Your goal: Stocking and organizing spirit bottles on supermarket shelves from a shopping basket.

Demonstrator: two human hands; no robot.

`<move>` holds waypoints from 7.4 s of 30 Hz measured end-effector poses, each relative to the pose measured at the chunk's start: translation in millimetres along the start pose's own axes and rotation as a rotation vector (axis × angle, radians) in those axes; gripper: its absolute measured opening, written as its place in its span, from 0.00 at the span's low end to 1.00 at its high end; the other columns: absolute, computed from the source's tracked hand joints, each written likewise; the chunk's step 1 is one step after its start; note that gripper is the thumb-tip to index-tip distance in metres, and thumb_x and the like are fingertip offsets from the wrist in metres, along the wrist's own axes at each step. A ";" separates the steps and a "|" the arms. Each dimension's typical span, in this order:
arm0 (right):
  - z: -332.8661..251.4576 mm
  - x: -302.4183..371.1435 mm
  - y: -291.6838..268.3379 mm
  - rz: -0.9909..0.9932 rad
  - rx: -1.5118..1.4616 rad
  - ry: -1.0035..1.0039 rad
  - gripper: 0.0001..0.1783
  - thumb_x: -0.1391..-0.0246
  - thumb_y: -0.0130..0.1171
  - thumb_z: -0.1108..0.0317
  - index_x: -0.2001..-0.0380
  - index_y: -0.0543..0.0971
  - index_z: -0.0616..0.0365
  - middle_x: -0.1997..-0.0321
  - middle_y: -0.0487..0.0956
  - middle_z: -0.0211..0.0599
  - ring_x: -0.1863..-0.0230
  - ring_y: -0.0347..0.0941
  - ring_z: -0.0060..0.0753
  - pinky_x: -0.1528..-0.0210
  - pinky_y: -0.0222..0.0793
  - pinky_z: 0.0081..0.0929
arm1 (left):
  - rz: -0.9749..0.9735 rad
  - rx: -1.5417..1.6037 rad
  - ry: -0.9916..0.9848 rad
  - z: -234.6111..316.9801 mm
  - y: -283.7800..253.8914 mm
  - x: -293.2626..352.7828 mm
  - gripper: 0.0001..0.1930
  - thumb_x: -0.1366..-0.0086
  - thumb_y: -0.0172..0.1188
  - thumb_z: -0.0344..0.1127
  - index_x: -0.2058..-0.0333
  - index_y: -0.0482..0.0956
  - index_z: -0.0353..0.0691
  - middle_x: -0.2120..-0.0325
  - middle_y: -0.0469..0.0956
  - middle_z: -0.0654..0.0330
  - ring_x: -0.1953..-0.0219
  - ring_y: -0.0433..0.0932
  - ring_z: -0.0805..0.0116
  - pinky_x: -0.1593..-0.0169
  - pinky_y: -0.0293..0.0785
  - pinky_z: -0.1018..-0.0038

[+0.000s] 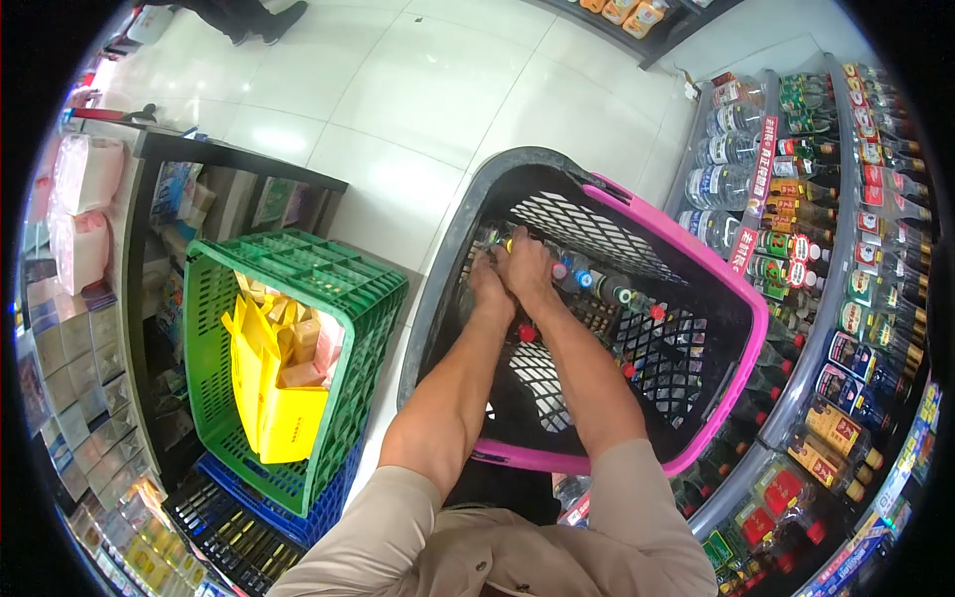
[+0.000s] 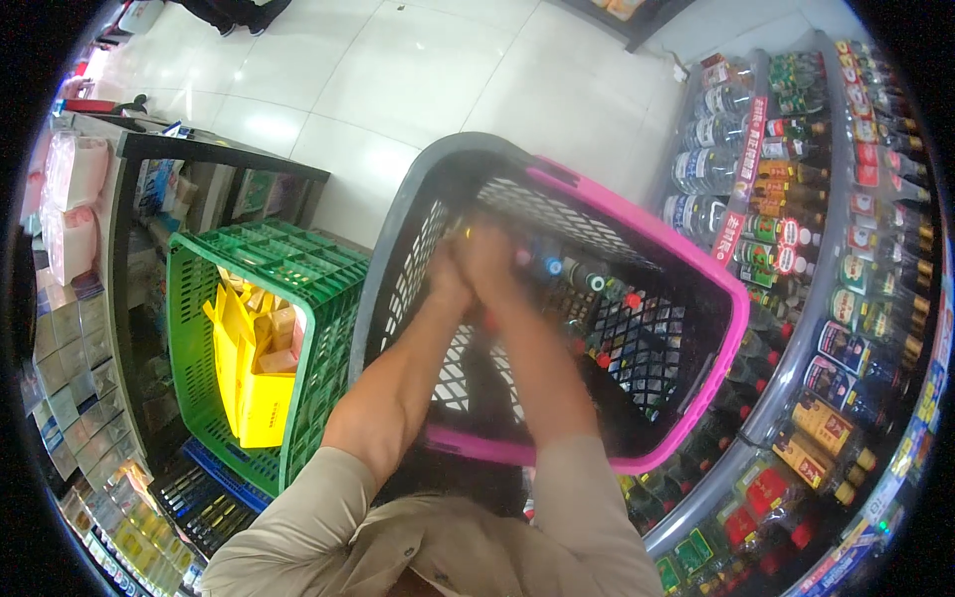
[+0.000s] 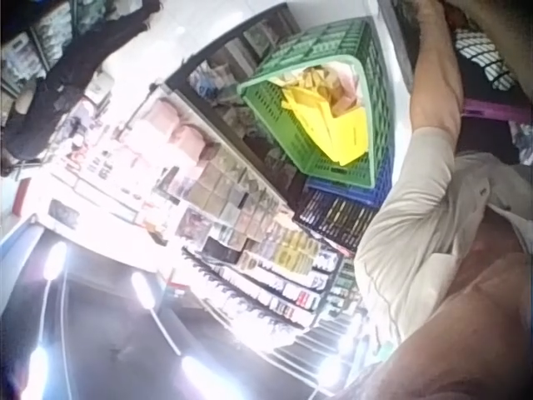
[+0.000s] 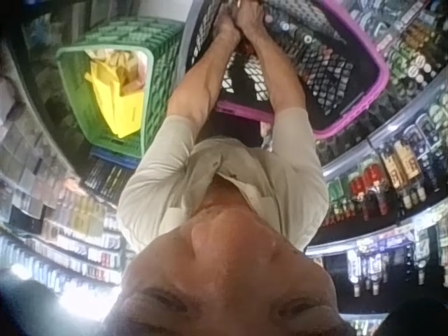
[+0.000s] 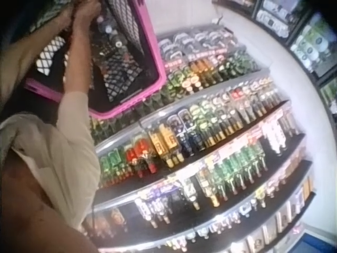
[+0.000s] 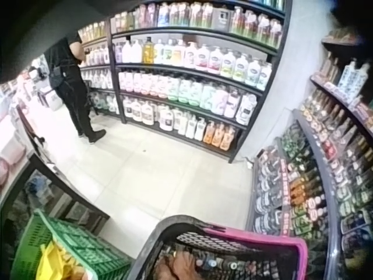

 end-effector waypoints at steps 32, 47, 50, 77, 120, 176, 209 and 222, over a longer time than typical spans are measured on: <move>-83.3 73.2 -174.3 0.062 -0.035 -0.144 0.14 0.52 0.63 0.63 0.70 0.78 0.65 0.78 0.77 0.60 0.73 0.77 0.62 0.68 0.71 0.48 | -0.132 -0.890 0.333 52.7 8.0 123.0 0.33 0.43 0.53 0.30 0.37 0.62 0.30 0.37 0.63 0.42 0.35 0.63 0.52 0.34 0.56 0.68; -183.4 218.2 -391.0 0.148 -0.021 -0.359 0.11 0.55 0.63 0.63 0.72 0.77 0.60 0.80 0.76 0.51 0.75 0.76 0.57 0.73 0.71 0.43 | -0.979 -1.465 1.296 120.2 68.7 338.0 0.46 0.58 0.74 0.34 0.39 0.62 0.36 0.42 0.66 0.45 0.39 0.64 0.47 0.36 0.61 0.60; -202.4 258.1 -418.5 0.237 0.029 -0.428 0.10 0.56 0.61 0.65 0.75 0.74 0.61 0.82 0.75 0.53 0.75 0.75 0.61 0.74 0.70 0.48 | -1.119 -1.432 1.263 121.9 78.2 373.7 0.46 0.60 0.75 0.35 0.41 0.63 0.34 0.46 0.68 0.43 0.43 0.68 0.45 0.39 0.65 0.60; -238.4 513.3 -537.1 1.017 0.360 -0.165 0.23 0.59 0.74 0.66 0.59 0.76 0.61 0.67 0.79 0.44 0.69 0.79 0.41 0.68 0.74 0.30 | -1.762 -0.786 1.571 -1.2 142.6 581.7 0.37 0.61 0.74 0.37 0.49 0.71 0.34 0.62 0.74 0.52 0.63 0.74 0.58 0.60 0.73 0.67; -19.5 520.0 -800.1 1.328 0.632 0.087 0.16 0.51 0.64 0.63 0.61 0.76 0.60 0.70 0.81 0.52 0.64 0.77 0.58 0.61 0.71 0.47 | -1.742 -1.008 1.416 -284.7 340.8 747.4 0.42 0.61 0.77 0.40 0.48 0.66 0.30 0.60 0.79 0.43 0.57 0.80 0.47 0.53 0.76 0.61; 82.6 473.6 -848.0 1.373 0.393 0.309 0.26 0.52 0.64 0.61 0.49 0.76 0.60 0.57 0.81 0.53 0.52 0.77 0.55 0.49 0.71 0.43 | -1.745 -1.474 1.296 -326.2 377.7 723.8 0.34 0.66 0.77 0.46 0.61 0.77 0.31 0.67 0.82 0.50 0.62 0.82 0.56 0.54 0.76 0.66; 81.6 468.2 -845.4 1.285 0.403 0.426 0.27 0.47 0.62 0.61 0.45 0.73 0.56 0.54 0.80 0.56 0.50 0.75 0.57 0.48 0.71 0.47 | -1.756 -1.524 1.312 -327.9 376.9 722.0 0.34 0.64 0.78 0.47 0.60 0.76 0.32 0.68 0.82 0.51 0.64 0.81 0.57 0.55 0.76 0.66; 73.6 473.6 -834.4 1.293 0.418 0.363 0.30 0.49 0.62 0.65 0.42 0.69 0.60 0.54 0.78 0.59 0.51 0.75 0.61 0.49 0.71 0.49 | -1.766 -1.457 1.260 -332.9 371.0 708.8 0.40 0.59 0.78 0.48 0.52 0.70 0.31 0.61 0.81 0.47 0.56 0.80 0.54 0.49 0.73 0.64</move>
Point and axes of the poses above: each hand's wrist, its own x-axis away from the middle knuckle, its own y-axis out of the palm, z = x × y, the point moved 5 cm from there along -x, towards the middle knuckle
